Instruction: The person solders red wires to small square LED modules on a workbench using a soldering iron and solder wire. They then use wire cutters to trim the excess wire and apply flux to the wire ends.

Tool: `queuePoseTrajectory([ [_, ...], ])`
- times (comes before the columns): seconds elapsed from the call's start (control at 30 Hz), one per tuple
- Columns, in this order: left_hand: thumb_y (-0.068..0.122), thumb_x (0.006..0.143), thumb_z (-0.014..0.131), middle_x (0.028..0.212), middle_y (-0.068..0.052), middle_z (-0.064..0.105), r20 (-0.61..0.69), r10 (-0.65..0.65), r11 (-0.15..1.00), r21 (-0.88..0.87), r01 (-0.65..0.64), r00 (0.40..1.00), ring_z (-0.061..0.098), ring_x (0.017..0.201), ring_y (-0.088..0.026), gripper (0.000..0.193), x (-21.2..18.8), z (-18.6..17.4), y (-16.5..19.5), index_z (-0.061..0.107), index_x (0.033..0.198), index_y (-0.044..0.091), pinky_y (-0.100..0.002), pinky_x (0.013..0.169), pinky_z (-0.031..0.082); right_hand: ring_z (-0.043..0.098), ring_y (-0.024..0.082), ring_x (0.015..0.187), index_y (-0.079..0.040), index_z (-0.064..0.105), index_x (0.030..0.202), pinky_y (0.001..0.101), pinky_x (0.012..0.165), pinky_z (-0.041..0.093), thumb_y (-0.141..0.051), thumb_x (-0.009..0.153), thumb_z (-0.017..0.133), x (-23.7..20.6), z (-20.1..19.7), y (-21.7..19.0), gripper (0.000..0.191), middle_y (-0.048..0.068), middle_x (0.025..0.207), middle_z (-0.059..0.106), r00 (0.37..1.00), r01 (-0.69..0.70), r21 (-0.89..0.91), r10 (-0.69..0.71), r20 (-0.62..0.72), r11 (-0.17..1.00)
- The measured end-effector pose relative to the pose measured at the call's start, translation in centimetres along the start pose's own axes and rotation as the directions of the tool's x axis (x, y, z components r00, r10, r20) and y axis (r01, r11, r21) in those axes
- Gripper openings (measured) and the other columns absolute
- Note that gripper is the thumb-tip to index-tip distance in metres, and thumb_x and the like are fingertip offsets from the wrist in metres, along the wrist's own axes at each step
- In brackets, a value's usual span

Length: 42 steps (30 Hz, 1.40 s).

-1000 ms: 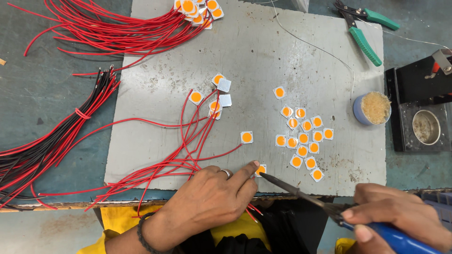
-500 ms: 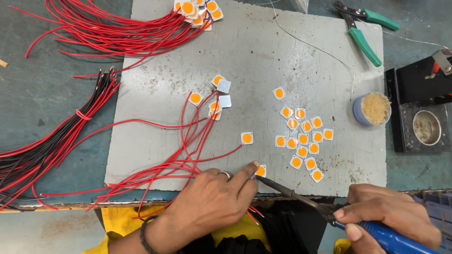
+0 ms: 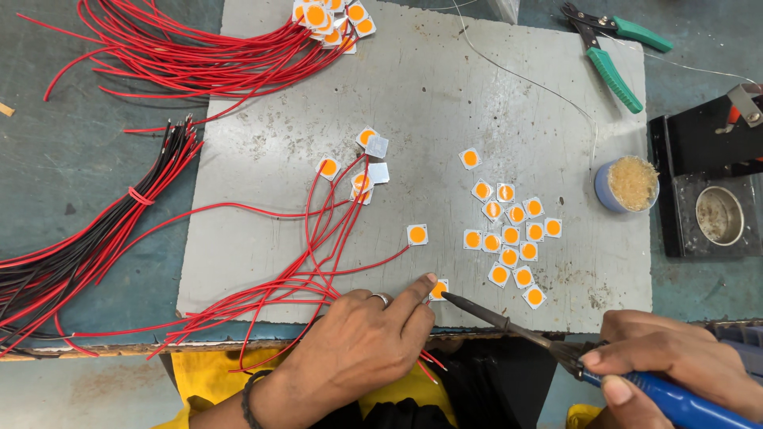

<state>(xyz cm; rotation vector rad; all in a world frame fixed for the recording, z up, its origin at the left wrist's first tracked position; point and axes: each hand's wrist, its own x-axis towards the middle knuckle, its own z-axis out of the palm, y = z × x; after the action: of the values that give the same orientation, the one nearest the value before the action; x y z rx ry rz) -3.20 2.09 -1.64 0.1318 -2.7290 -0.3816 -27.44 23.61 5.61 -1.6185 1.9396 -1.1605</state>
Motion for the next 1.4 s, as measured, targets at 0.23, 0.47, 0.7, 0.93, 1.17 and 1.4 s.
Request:
queuePoseTrajectory([
  [0.23, 0.013, 0.086, 0.063, 0.13, -0.021, 0.068, 0.008, 0.001, 0.999, -0.042, -0.001, 1.0, 0.063, 0.054, -0.017, 0.012, -0.1, 0.0, -0.1, 0.061, 0.09, 0.003, -0.035, 0.051, 0.051, 0.051, 0.013, 0.057, -0.003, 0.071, 0.091, 0.0274, 0.052, 0.036, -0.012, 0.083, 0.072, -0.2, -0.1, 0.3, 0.012, 0.003, 0.063, 0.058, 1.0, 0.0, 0.023, 0.0, -0.004, 1.0],
  [0.47, 0.013, 0.084, 0.063, 0.129, -0.025, 0.066, 0.044, 0.002, 0.99, -0.141, 0.004, 0.999, 0.065, 0.056, -0.025, 0.014, 0.1, 0.2, -0.5, 0.059, 0.09, 0.001, -0.04, 0.053, 0.054, 0.064, 0.021, 0.064, 0.005, 0.064, 0.105, 0.0319, 0.059, 0.053, -0.003, 0.091, 0.064, 1.4, 3.7, -1.1, 0.016, 0.018, 0.082, 0.065, 0.902, -0.091, 0.044, 0.101, -0.42, 0.995],
  [0.7, 0.014, 0.085, 0.065, 0.128, -0.026, 0.067, 0.047, -0.008, 0.986, -0.167, 0.016, 0.999, 0.065, 0.055, -0.026, 0.014, -0.1, 0.5, -0.6, 0.058, 0.085, 0.002, -0.041, 0.052, 0.053, 0.071, 0.024, 0.069, 0.002, 0.062, 0.091, 0.0417, 0.066, 0.057, -0.004, 0.084, 0.056, 0.1, -0.9, 0.5, 0.011, 0.019, 0.08, 0.068, 0.982, -0.115, -0.012, 0.112, -0.154, 0.993],
  [0.93, 0.016, 0.085, 0.066, 0.126, -0.02, 0.07, 0.0, -0.035, 0.991, -0.128, 0.035, 0.999, 0.065, 0.055, -0.023, 0.015, 0.0, 0.8, -0.4, 0.06, 0.085, 0.003, -0.04, 0.051, 0.052, 0.041, 0.008, 0.052, 0.0, 0.071, 0.089, 0.0312, 0.054, 0.025, -0.008, 0.079, 0.069, -1.2, 0.6, 2.2, 0.013, 0.0, 0.053, 0.051, 0.995, -0.015, 0.159, 0.031, -0.096, 0.987],
  [1.17, 0.015, 0.084, 0.066, 0.126, -0.02, 0.07, -0.02, -0.026, 0.996, -0.09, 0.024, 0.999, 0.064, 0.055, -0.021, 0.013, -0.1, 0.7, -0.3, 0.06, 0.085, 0.003, -0.038, 0.052, 0.052, 0.041, 0.008, 0.051, -0.001, 0.071, 0.085, 0.0306, 0.053, 0.025, -0.01, 0.078, 0.071, 0.4, 1.4, 0.5, 0.012, -0.001, 0.051, 0.05, 0.996, -0.025, 0.112, 0.034, -0.083, 0.993],
  [1.4, 0.013, 0.083, 0.064, 0.127, -0.021, 0.069, 0.003, -0.013, 0.997, -0.076, 0.013, 1.0, 0.064, 0.054, -0.019, 0.011, 0.0, 0.4, -0.2, 0.061, 0.086, 0.003, -0.036, 0.054, 0.052, 0.042, 0.009, 0.051, -0.002, 0.073, 0.085, 0.031, 0.052, 0.024, -0.01, 0.077, 0.071, 0.0, 1.2, 0.7, 0.011, 0.001, 0.055, 0.049, 0.997, -0.022, 0.06, 0.026, -0.073, 0.998],
])
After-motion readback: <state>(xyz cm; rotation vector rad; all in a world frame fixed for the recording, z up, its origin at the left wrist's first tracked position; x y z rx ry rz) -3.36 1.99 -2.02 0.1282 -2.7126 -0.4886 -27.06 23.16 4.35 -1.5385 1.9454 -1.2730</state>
